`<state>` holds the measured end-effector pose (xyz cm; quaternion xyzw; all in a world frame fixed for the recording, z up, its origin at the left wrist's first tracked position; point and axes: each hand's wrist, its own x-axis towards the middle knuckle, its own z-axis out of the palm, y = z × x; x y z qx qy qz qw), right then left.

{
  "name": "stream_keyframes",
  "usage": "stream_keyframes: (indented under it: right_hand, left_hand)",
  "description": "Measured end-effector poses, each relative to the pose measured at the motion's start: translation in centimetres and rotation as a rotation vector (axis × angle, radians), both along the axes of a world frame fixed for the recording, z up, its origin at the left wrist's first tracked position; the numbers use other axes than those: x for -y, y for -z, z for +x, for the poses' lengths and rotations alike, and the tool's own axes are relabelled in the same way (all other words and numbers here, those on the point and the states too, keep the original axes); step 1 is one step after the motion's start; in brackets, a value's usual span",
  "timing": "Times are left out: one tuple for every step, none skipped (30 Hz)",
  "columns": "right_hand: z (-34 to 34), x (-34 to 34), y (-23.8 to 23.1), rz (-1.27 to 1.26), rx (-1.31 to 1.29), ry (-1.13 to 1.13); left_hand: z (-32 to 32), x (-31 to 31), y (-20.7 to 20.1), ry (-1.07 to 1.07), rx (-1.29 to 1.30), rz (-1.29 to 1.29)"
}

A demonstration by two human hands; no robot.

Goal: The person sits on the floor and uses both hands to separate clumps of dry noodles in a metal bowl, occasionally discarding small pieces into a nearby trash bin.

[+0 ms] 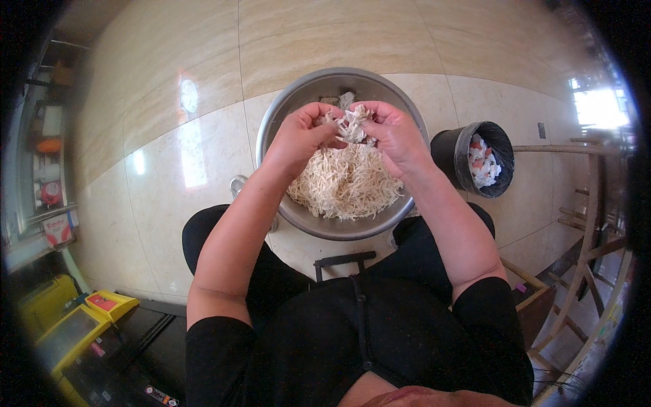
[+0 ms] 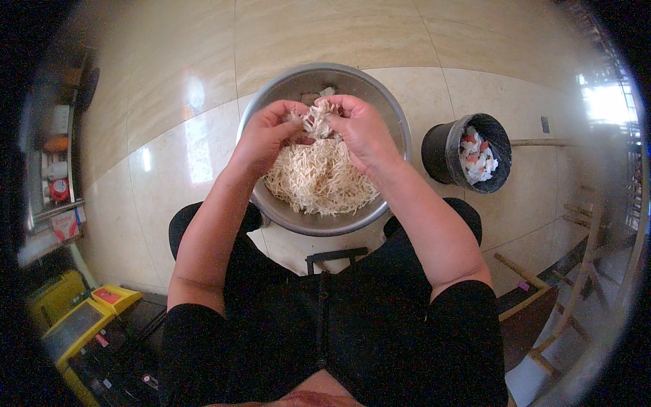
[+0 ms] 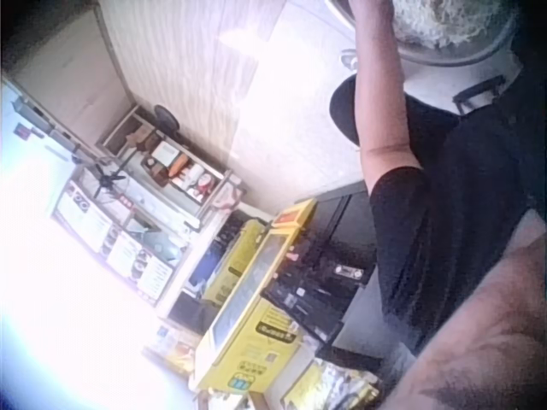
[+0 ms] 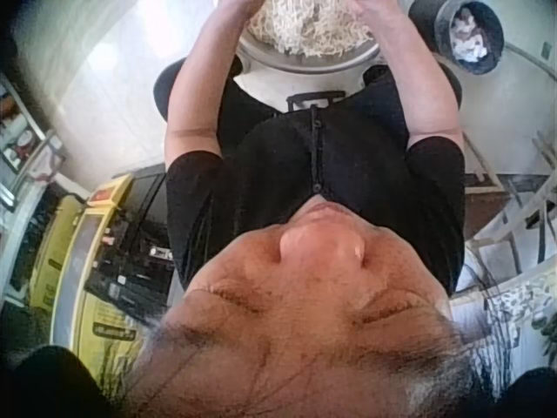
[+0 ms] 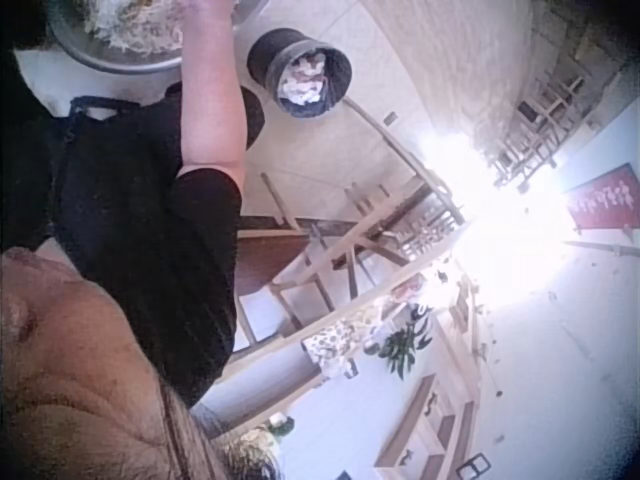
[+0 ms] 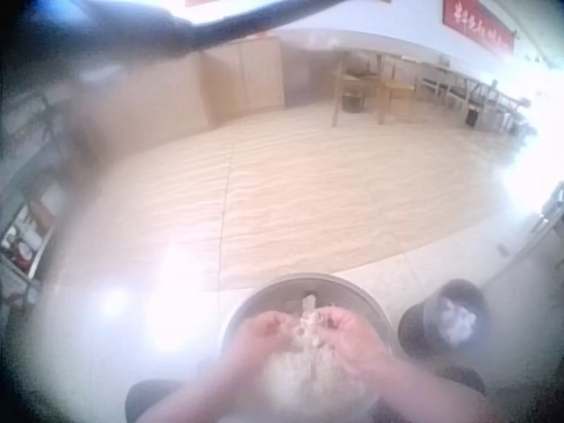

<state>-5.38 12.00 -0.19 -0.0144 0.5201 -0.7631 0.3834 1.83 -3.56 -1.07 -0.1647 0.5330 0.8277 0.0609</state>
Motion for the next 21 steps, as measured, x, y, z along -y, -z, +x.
stream_keyframes:
  right_hand:
    - [0.0, 0.0, 0.0, 0.012, -0.021, 0.001]
    - [0.1, 0.0, 0.0, 0.035, -0.036, -0.025]
    - [0.2, 0.0, -0.1, 0.059, -0.052, -0.052]
    - [0.3, 0.0, -0.2, 0.082, -0.067, -0.080]
    - [0.3, 0.0, -0.1, 0.077, -0.063, -0.075]
    - [0.3, 0.0, 0.1, 0.072, -0.059, -0.071]
    - [0.3, 0.0, 0.2, 0.067, -0.056, -0.064]
    - [0.3, 0.1, 0.3, 0.056, -0.053, -0.049]
    - [0.2, 0.1, 0.5, 0.044, -0.050, -0.034]
    - [0.2, 0.1, 0.7, 0.032, -0.046, -0.021]
    - [0.2, 0.1, 0.6, 0.044, -0.059, -0.030]
    - [0.2, 0.1, 0.5, 0.057, -0.072, -0.038]
    - [0.3, 0.1, 0.4, 0.069, -0.084, -0.048]
    - [0.4, 0.1, 0.1, 0.093, -0.088, -0.062]
    - [0.5, 0.1, -0.3, 0.118, -0.092, -0.075]
    - [0.5, 0.1, -0.5, 0.143, -0.098, -0.087]
    - [0.4, 0.1, -0.3, 0.125, -0.094, -0.084]
    - [0.3, 0.0, 0.2, 0.107, -0.090, -0.081]
    - [0.2, -0.1, 0.4, 0.090, -0.085, -0.077]
    - [0.2, 0.0, 0.4, 0.085, -0.084, -0.063]
    - [0.2, 0.0, 0.4, 0.079, -0.083, -0.048]
  left_hand:
    - [0.0, -0.1, -0.1, -0.002, -0.004, -0.010]
    - [0.1, -0.1, 0.0, 0.021, -0.014, -0.061]
    - [0.1, 0.0, 0.3, 0.045, -0.025, -0.113]
    - [0.2, 0.0, 0.5, 0.067, -0.035, -0.165]
    - [0.2, 0.0, 0.6, 0.052, -0.024, -0.148]
    - [0.2, 0.1, 0.7, 0.036, -0.014, -0.131]
    - [0.1, 0.1, 0.7, 0.022, -0.005, -0.115]
    - [0.1, 0.0, 0.6, 0.007, -0.005, -0.102]
    - [0.1, -0.1, 0.4, -0.009, -0.006, -0.089]
    - [0.1, -0.1, 0.2, -0.025, -0.005, -0.076]
    - [0.1, -0.1, 0.2, -0.011, -0.010, -0.094]
    - [0.1, -0.1, 0.1, 0.003, -0.015, -0.113]
    - [0.1, -0.1, 0.1, 0.016, -0.019, -0.131]
    - [0.2, -0.1, 0.1, 0.009, -0.012, -0.143]
    - [0.2, -0.1, 0.1, 0.003, -0.005, -0.156]
    - [0.2, -0.2, 0.0, -0.002, -0.001, -0.169]
    - [0.2, -0.1, 0.2, -0.007, 0.005, -0.158]
    - [0.2, 0.0, 0.6, -0.012, 0.010, -0.146]
    - [0.1, 0.0, 0.6, -0.016, 0.016, -0.136]
    - [0.1, 0.0, 0.4, -0.022, 0.021, -0.111]
    - [0.1, -0.2, 0.2, -0.028, 0.026, -0.086]
